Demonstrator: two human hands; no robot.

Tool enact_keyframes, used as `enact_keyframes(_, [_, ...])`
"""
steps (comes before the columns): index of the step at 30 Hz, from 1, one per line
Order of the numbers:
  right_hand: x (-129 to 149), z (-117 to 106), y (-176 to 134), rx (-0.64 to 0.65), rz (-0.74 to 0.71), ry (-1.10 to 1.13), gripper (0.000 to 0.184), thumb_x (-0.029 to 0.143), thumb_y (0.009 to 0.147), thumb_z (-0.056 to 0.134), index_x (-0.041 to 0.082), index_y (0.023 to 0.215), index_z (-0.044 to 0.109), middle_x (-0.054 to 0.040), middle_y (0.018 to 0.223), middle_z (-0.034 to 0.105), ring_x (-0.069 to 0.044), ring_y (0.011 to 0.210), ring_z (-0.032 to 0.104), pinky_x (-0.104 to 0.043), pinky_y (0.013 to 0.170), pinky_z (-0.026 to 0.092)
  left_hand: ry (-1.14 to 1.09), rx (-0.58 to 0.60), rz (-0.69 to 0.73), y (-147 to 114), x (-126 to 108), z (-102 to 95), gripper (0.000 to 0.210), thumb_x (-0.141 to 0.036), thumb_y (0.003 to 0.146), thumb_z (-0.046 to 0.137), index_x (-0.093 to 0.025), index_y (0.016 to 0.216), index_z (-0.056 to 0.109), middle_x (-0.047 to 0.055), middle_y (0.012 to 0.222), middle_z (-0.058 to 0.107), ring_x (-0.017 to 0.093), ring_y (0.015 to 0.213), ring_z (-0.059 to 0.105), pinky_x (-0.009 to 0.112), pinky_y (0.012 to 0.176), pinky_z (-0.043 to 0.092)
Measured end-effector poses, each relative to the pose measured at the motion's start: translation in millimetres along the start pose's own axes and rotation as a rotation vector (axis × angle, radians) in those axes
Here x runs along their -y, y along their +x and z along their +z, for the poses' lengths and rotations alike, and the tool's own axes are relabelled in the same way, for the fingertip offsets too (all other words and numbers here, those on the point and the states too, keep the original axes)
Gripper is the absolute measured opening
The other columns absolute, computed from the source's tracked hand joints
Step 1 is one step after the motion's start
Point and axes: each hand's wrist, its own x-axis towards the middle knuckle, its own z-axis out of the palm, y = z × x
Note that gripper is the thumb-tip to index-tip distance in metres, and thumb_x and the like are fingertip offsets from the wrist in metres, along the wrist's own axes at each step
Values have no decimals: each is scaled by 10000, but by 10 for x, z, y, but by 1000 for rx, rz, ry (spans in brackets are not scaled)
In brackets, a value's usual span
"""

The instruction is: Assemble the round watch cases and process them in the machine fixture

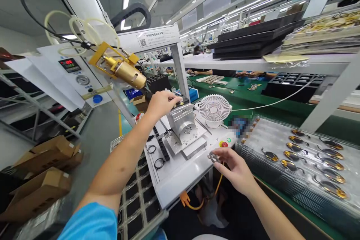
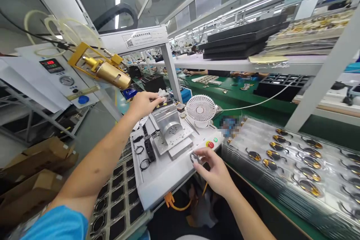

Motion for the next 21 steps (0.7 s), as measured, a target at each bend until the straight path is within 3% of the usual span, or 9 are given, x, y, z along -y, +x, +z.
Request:
enact_keyframes(3, [-115, -224, -316, -41, 132, -57, 309, 427, 902, 726, 211, 1123, 711, -115, 1093, 726, -260, 972, 698, -368, 839, 599, 107, 120, -3, 71, -104, -27, 493, -535, 982, 520, -190, 766, 797, 70, 722, 769, 238, 734, 703, 313, 667, 473])
enact_keyframes(5, [-197, -362, -492, -59, 191, -91, 323, 453, 893, 726, 215, 1111, 730, -116, 1091, 731, -264, 951, 702, -366, 823, 609, 101, 200, 27, 35, -92, -89, 565, -539, 1027, 408, -188, 786, 780, 57, 700, 744, 221, 704, 685, 306, 660, 462])
enact_keyframes(9, [-445, -541, -752, -80, 294, -116, 348, 502, 856, 743, 214, 1050, 757, -125, 1084, 741, -287, 947, 714, -380, 813, 623, 6, 263, 71, -24, 46, -154, 407, -471, 1008, 475, -206, 1045, 781, 51, 989, 805, 222, 892, 712, 305, 801, 503])
enact_keyframes(13, [-646, -543, -850, -84, 352, -84, 372, 525, 839, 752, 206, 1030, 763, -135, 1078, 747, -298, 953, 721, -397, 827, 628, -5, 242, 50, -33, 146, -117, 330, -426, 952, 579, -189, 1054, 785, 76, 1176, 792, 252, 1053, 715, 323, 898, 528])
enact_keyframes(18, [-684, -467, -785, -66, 373, -28, 383, 516, 820, 777, 201, 1039, 760, -137, 1070, 748, -300, 968, 725, -396, 834, 629, 106, 290, 187, -158, 190, -115, 574, -548, 918, 638, -168, 1347, 638, 130, 1404, 683, 303, 1276, 645, 395, 1084, 490])
enact_keyframes(21, [-728, -484, -677, -115, 407, 18, 419, 539, 766, 813, 188, 984, 740, -131, 1002, 747, -287, 897, 728, -390, 790, 636, 190, 269, 233, -248, 153, -81, 673, -602, 905, 643, -157, 1405, 575, 159, 1458, 631, 330, 1366, 578, 442, 1164, 430])
